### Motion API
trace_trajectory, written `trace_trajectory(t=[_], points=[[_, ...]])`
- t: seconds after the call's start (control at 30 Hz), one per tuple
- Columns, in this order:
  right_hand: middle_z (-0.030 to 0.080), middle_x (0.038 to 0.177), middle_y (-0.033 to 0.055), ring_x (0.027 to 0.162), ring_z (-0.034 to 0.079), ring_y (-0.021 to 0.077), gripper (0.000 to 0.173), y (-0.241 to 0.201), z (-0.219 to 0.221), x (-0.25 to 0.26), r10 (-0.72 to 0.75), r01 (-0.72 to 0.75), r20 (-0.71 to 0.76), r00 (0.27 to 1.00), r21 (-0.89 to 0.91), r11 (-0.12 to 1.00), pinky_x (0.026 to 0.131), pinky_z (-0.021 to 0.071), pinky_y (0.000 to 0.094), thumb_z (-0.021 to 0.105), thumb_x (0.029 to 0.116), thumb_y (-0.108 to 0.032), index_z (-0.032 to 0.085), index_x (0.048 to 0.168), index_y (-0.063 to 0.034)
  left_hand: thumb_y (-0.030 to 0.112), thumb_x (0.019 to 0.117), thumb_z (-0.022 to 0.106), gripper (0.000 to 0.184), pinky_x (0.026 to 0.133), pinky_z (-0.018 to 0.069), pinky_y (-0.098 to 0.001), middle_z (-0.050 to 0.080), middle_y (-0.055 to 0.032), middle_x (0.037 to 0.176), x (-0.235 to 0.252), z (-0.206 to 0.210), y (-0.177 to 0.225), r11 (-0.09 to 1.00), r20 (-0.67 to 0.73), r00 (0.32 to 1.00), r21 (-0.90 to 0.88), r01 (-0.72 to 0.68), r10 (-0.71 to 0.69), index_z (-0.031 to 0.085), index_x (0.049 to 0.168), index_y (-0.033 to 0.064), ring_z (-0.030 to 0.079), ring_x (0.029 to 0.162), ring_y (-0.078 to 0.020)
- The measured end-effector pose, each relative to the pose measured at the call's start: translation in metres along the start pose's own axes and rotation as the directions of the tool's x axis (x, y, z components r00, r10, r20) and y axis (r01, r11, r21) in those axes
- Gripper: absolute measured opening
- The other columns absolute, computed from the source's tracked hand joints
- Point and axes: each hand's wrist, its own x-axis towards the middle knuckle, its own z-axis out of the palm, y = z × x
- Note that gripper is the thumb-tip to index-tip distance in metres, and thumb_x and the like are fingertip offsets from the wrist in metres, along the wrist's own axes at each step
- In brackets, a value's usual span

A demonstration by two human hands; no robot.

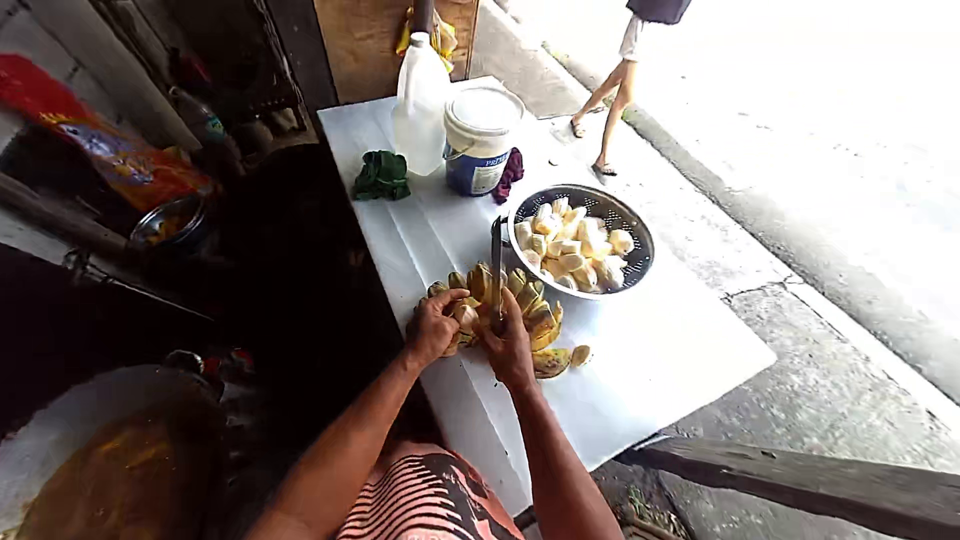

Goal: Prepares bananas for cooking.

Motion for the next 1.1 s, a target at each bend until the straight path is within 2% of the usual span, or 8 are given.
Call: trace_trajectory(t=[0.1,0.2,0.3,0.43,0.6,0.8,0.9,1.1], points=[[0.069,0.102,0.0182,0.088,0.069,0.0267,0.099,-0.008,-0.005,0.005,0.015,0.0,0.132,0.991,-0.116,0.993,0.086,0.0576,0.0468,0.078,0.0881,-0.022,0.015,0.163,-0.0056,-0.006,0.0823,0.063,0.05,0.093,0.0586,-0.0452,0.073,-0.0111,0.118,-0.004,0.0,0.003,0.997,0.027,1.0,0.076,0.001,-0.003,0.068,0.13,0.0071,0.07,0.105,-0.0201],[0.07,0.117,0.0167,0.104,0.07,0.0252,0.087,-0.016,-0.011,-0.002,-0.016,0.032,0.168,0.986,-0.096,0.995,0.096,0.0561,0.046,0.077,0.0883,-0.029,0.031,0.16,-0.0116,0.007,0.0936,0.062,0.057,0.11,0.0493,-0.0439,0.063,-0.0147,0.14,-0.02,-0.001,0.017,0.98,0.089,0.996,0.199,0.015,-0.033,0.052,0.149,0.0067,0.061,0.128,-0.0218],[0.071,0.105,0.0106,0.089,0.068,0.0159,0.06,-0.038,-0.011,-0.018,-0.054,0.051,0.116,0.992,0.033,0.998,0.085,0.057,0.0374,0.069,0.0959,-0.03,0.049,0.148,-0.0077,0.028,0.1006,0.057,0.067,0.118,0.0399,-0.0376,0.042,-0.0189,0.159,-0.041,0.015,0.04,0.996,0.051,0.997,-0.076,-0.053,0.057,0.035,0.158,0.0013,0.046,0.143,-0.0209],[0.062,0.085,0.0055,0.059,0.059,0.0131,0.04,-0.06,-0.011,-0.035,-0.029,0.01,0.084,0.996,0.221,0.975,0.055,0.055,0.0315,0.052,0.1064,-0.026,0.052,0.141,-0.0069,0.01,0.1058,0.052,0.036,0.085,0.0564,-0.0336,0.067,-0.011,0.122,-0.022,0.027,0.054,0.786,-0.051,0.99,-0.614,0.074,-0.133,0.059,0.142,0.0074,0.066,0.097,-0.0167],[0.068,0.084,0.0084,0.072,0.068,0.0227,0.033,-0.055,-0.014,-0.053,-0.175,0.108,-0.14,0.975,-0.388,0.915,0.063,0.056,0.0437,0.045,0.1075,-0.03,0.065,0.115,-0.0044,0.035,0.1048,0.023,0.048,0.08,0.0586,-0.0411,0.066,-0.0172,0.119,0.007,0.021,0.042,0.435,0.195,0.969,-0.867,0.243,-0.151,0.057,0.126,0.0069,0.069,0.094,-0.0269],[0.067,0.084,0.0133,0.079,0.07,0.0315,0.038,-0.044,-0.009,-0.047,0.083,-0.067,0.01,0.996,-0.503,0.861,0.067,0.0549,0.0494,0.037,0.1091,-0.033,0.06,0.112,-0.0036,0.021,0.0902,0.053,0.04,0.081,0.0591,-0.0384,0.068,-0.0166,0.115,0.011,0.035,0.037,0.477,0.286,0.958,-0.843,0.249,0.006,0.062,0.127,0.008,0.069,0.089,-0.0235],[0.064,0.079,0.0115,0.075,0.067,0.0294,0.038,-0.043,-0.018,-0.044,0.081,-0.065,0.02,0.997,-0.42,0.905,0.066,0.0535,0.0487,0.036,0.1097,-0.034,0.059,0.11,-0.0034,0.012,0.0882,0.051,0.04,0.082,0.0591,-0.038,0.067,-0.0169,0.117,0.018,0.038,0.037,0.501,0.302,0.952,-0.818,0.283,-0.045,0.059,0.128,0.0085,0.069,0.09,-0.0236],[0.061,0.075,0.0087,0.069,0.064,0.025,0.037,-0.036,-0.021,-0.05,0.131,-0.099,0.072,0.989,-0.337,0.936,0.064,0.0528,0.0452,0.037,0.1095,-0.035,0.058,0.108,-0.0043,0.025,0.0917,0.055,0.045,0.076,0.0605,-0.0376,0.068,-0.0149,0.118,0.03,0.052,0.04,0.507,0.357,0.933,-0.797,0.328,-0.042,0.058,0.134,0.0105,0.069,0.085,-0.0218]])
